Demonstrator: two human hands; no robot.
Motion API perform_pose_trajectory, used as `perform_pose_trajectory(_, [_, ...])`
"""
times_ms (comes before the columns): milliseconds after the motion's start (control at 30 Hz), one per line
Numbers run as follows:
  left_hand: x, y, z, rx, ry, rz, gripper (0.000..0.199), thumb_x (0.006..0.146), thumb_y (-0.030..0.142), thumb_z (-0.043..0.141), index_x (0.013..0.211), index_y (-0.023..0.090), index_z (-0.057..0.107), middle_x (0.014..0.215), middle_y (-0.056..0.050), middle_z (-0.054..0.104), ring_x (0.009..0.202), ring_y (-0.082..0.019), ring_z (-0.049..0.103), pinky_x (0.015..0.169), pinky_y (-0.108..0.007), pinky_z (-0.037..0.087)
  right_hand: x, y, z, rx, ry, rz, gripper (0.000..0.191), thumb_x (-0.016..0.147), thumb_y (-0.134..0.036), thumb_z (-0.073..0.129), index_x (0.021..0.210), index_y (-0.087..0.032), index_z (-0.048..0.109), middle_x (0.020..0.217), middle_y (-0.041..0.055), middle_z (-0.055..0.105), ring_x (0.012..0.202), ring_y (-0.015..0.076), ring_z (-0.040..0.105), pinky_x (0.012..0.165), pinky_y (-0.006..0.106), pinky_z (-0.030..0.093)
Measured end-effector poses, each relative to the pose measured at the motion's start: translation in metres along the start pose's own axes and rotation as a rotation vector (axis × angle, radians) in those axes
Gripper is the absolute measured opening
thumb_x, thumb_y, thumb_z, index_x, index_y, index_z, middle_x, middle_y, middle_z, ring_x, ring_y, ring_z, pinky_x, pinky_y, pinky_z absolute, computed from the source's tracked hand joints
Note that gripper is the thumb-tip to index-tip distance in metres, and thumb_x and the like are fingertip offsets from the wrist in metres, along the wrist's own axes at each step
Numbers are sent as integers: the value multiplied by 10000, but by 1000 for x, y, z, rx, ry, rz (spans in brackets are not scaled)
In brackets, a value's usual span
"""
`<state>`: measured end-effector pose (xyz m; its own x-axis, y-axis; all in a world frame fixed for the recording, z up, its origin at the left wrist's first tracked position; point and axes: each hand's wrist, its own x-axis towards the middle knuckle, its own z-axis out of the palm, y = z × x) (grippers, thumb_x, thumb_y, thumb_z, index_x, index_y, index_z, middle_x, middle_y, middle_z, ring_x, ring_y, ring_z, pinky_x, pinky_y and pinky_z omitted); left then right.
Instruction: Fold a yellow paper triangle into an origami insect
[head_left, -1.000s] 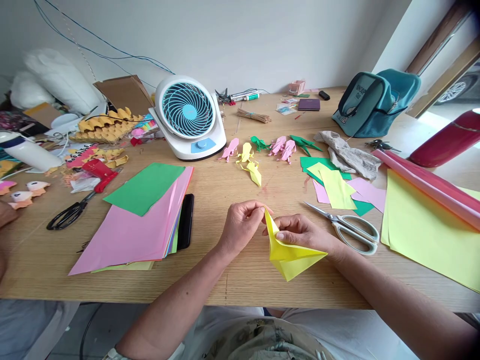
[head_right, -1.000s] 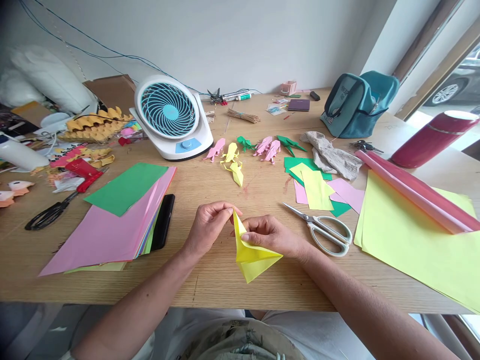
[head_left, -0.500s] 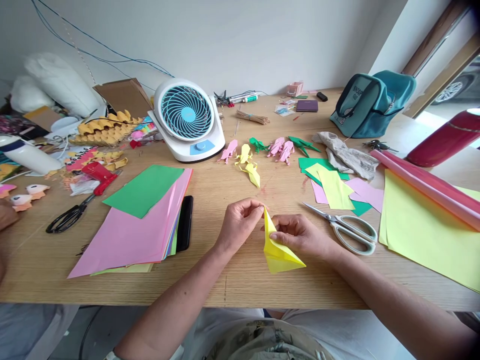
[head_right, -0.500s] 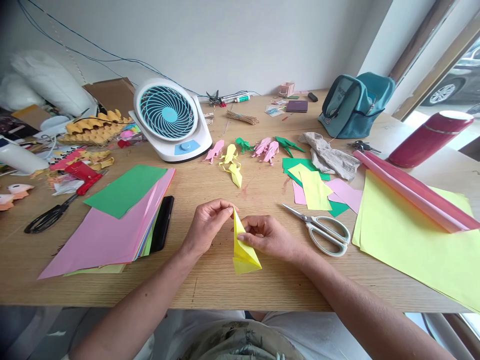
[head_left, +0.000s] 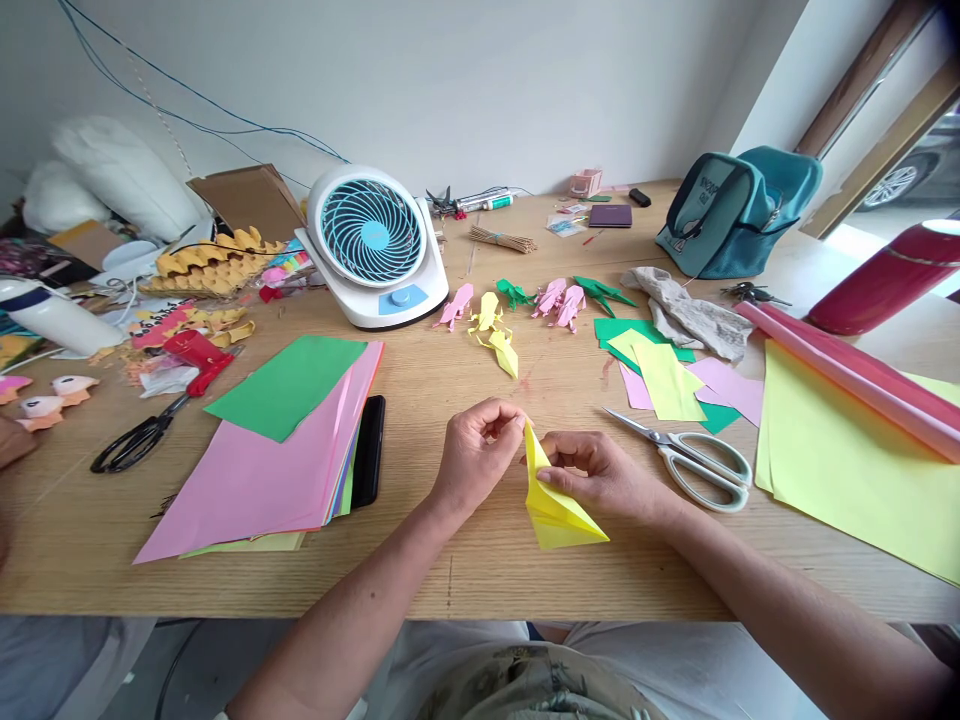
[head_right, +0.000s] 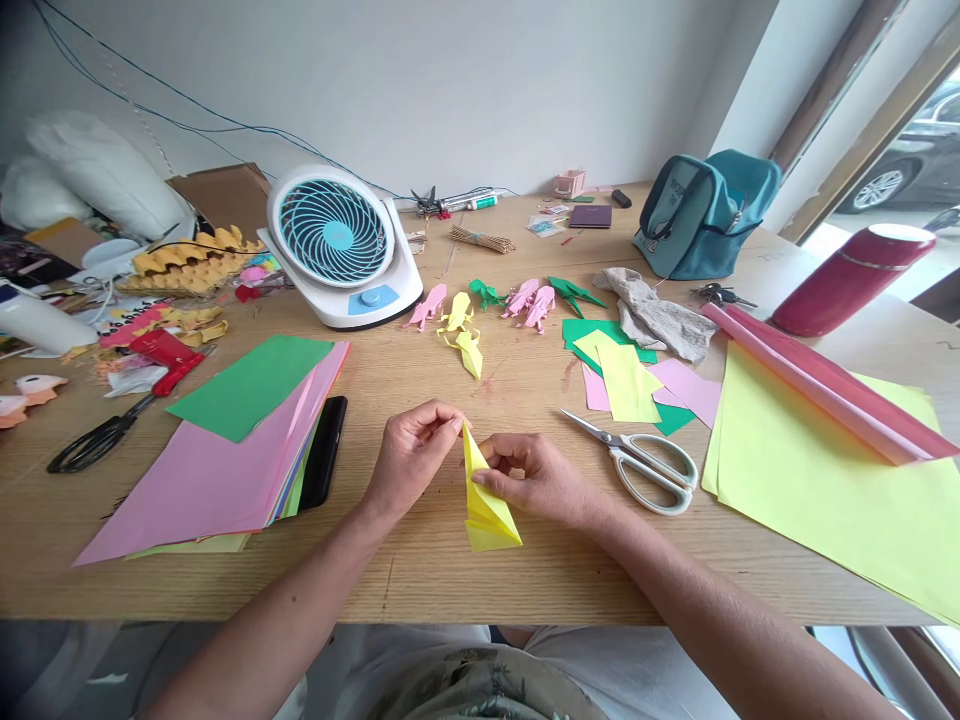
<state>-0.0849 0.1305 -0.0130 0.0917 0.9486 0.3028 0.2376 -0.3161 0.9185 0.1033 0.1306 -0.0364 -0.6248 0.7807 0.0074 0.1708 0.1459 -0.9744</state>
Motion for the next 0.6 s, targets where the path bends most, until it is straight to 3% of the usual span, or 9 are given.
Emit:
perform_pose_trajectory(233, [-3, 4, 1, 27, -8, 26, 216, 908, 276, 569, 748, 162, 659, 725, -13, 641, 694, -129, 570, 662, -237, 442, 1, 0, 0, -102, 60, -47, 198, 895, -359, 639, 881, -162, 654, 760, -14, 591, 658, 106, 496, 599, 231, 383])
perform_pose_trajectory(600, [-3, 1, 3, 30, 4, 30, 166, 850, 313, 692, 782, 162, 697, 744, -24, 677, 651, -124, 569, 637, -239, 457, 1, -2, -2, -115, 87, -77, 148, 884, -313, 645, 863, -167, 652, 759, -13, 608, 654, 109, 500, 604, 234, 388])
